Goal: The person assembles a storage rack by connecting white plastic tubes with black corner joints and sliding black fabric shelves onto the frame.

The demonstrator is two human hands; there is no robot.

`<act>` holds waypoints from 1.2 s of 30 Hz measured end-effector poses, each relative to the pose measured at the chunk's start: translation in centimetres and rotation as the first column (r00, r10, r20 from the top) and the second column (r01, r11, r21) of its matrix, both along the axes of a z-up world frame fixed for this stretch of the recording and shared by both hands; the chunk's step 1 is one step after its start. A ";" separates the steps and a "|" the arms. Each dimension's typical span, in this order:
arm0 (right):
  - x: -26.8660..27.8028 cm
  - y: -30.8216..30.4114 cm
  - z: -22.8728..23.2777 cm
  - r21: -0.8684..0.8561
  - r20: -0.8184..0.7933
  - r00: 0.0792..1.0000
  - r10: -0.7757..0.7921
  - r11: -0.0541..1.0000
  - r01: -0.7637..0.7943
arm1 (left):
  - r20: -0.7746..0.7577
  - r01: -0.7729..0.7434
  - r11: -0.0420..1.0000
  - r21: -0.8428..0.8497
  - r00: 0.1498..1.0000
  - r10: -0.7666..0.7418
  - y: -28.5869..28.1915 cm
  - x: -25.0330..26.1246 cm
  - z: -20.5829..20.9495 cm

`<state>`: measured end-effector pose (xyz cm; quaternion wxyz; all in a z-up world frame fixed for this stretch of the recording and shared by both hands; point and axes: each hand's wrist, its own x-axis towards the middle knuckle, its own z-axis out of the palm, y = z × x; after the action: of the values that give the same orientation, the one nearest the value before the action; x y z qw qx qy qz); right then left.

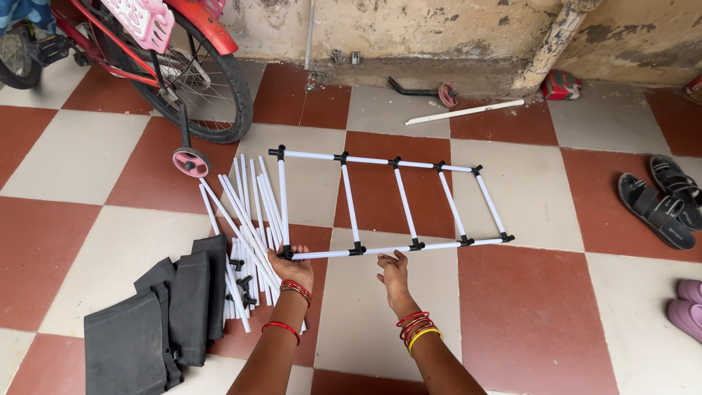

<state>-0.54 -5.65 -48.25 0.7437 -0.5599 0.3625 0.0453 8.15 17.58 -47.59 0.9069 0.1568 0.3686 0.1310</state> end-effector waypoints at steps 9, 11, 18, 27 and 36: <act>3.2 -1.9 -1.3 0.050 -0.120 0.989 -0.083 0.995 0.090 | -0.384 0.337 0.916 0.220 0.893 -0.236 2.4 2.5 -7.3; 3.6 -2.6 -2.3 0.045 -0.132 0.988 -0.077 0.995 0.084 | -0.454 0.431 0.848 0.308 0.850 -0.267 3.3 2.8 -9.9; 4.8 -3.1 -5.6 0.051 -0.151 0.986 -0.069 0.996 0.078 | -0.468 0.503 0.826 0.254 0.811 -0.350 4.0 3.5 -13.2; 5.8 -3.5 -8.1 0.082 -0.080 0.997 0.010 0.997 -0.003 | -0.343 0.409 0.905 0.117 0.872 -0.349 4.5 3.9 -11.2; 6.9 -2.4 -8.7 0.233 -0.080 0.997 0.009 0.972 0.010 | -0.336 0.319 0.946 0.058 0.898 -0.283 3.6 6.7 -14.4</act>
<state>6.39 -8.06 -57.00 0.7892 -0.4664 0.3843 0.1100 14.81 21.15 -61.96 0.8332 0.2816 0.4757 -0.0181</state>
